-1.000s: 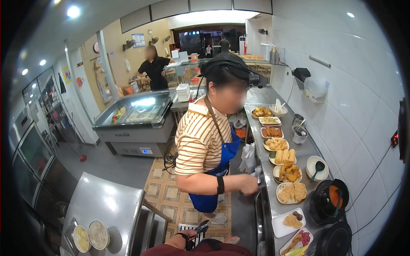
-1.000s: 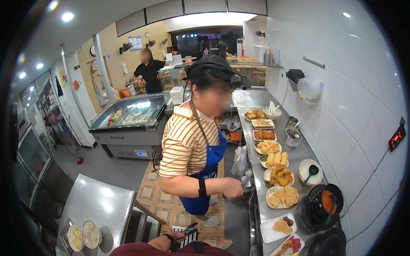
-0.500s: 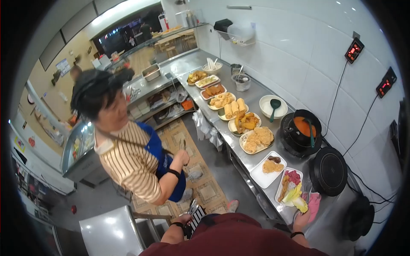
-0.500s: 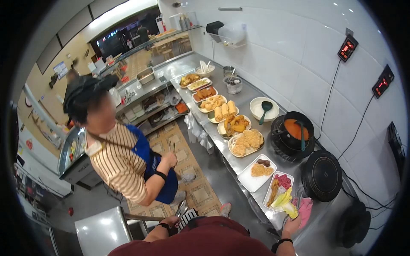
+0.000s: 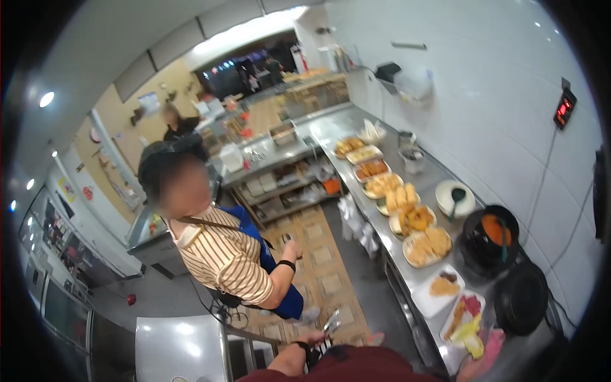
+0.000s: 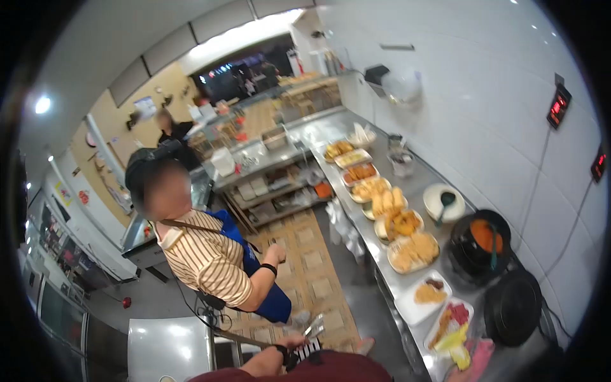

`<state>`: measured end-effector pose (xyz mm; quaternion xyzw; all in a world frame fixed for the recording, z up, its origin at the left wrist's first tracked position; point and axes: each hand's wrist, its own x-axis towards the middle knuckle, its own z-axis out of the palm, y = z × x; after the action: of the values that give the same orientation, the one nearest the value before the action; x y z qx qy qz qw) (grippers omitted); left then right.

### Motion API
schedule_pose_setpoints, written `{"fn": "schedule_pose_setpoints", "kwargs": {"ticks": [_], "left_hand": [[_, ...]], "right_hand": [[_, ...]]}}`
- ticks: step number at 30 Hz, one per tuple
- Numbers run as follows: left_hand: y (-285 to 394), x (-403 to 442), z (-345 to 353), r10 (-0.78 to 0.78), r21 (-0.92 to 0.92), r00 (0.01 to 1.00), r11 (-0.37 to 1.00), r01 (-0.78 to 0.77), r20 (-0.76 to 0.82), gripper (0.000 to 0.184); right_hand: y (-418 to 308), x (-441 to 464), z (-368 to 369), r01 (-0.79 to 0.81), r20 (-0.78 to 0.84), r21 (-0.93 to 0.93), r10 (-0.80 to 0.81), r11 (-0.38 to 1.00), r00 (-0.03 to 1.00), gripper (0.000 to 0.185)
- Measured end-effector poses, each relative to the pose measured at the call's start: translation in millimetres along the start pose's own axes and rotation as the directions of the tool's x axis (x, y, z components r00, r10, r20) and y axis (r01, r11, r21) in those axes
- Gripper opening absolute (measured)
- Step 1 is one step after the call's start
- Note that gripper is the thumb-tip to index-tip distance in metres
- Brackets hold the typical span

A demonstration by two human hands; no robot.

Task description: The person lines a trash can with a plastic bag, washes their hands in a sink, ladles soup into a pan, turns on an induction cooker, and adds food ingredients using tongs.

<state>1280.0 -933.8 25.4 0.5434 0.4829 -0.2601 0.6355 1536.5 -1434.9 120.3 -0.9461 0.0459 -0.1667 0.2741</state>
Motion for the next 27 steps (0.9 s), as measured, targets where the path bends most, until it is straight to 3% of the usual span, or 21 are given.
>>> {"fn": "schedule_pose_setpoints", "kwargs": {"ticks": [2,5,6,9,13,16,17,18,19,22,23,24,26,27], "left_hand": [[-21,6,-3,-0.036,0.003,0.998,0.999,0.036,0.055,0.029],[-49,4,-11,-0.048,0.028,0.998,0.999,0.046,0.048,0.029],[-60,10,-16,-0.060,0.022,0.998,0.998,0.059,0.030,0.027],[-59,-7,-12,-0.119,-0.015,0.984,0.993,0.118,-0.129,0.025],[-66,-12,-15,-0.070,0.075,0.953,0.993,0.096,-0.295,0.021],[-60,-14,-14,-0.053,0.035,0.953,0.997,0.067,-0.299,0.020],[-58,-14,-13,-0.054,-0.002,0.954,0.998,0.056,-0.294,0.020],[-58,-12,-12,-0.044,0.012,0.961,0.999,0.049,-0.274,0.019],[-58,-8,-12,-0.034,-0.007,0.965,0.999,0.034,-0.259,0.019],[-62,5,-12,-0.011,-0.022,0.972,1.000,0.006,-0.234,0.018],[-62,7,-12,-0.005,0.001,0.971,1.000,0.006,-0.239,0.018],[-61,6,-12,0.000,0.024,0.970,1.000,0.006,-0.243,0.018],[-57,-1,-10,0.004,-0.024,0.973,1.000,-0.010,-0.233,0.017],[-56,-4,-10,0.005,-0.048,0.974,0.999,-0.016,-0.228,0.017]], "right_hand": [[-112,1,-89,0.163,-0.001,0.003,-0.163,0.987,0.987,0.054],[-95,-1,-78,0.383,-0.195,-0.107,-0.397,0.917,0.897,0.057],[-90,-1,-73,0.329,-0.153,-0.146,-0.350,0.933,0.924,0.070],[-87,11,-70,0.283,-0.159,0.214,-0.252,0.935,0.954,0.069],[-95,10,-67,0.127,-0.068,0.649,-0.110,0.750,0.992,0.069],[-96,5,-75,0.124,0.019,0.344,-0.139,0.931,0.990,0.065],[-93,6,-74,0.307,0.043,-0.160,-0.304,0.938,0.952,0.064],[-88,7,-71,0.420,0.143,-0.611,-0.429,0.671,0.892,0.063],[-84,8,-69,0.428,0.291,-0.880,-0.477,0.207,0.829,0.062],[-75,11,-70,0.499,0.272,-0.821,-0.578,0.277,0.769,0.060],[-78,19,-64,0.564,-0.006,-0.665,-0.758,0.491,0.652,0.060],[-86,31,-53,0.659,-0.328,-0.438,-0.791,0.612,0.516,0.060],[-89,30,-51,0.590,-0.420,-0.072,-0.561,0.804,0.713,0.060],[-85,14,-57,0.346,-0.151,-0.034,-0.347,0.938,0.926,0.060]]}}
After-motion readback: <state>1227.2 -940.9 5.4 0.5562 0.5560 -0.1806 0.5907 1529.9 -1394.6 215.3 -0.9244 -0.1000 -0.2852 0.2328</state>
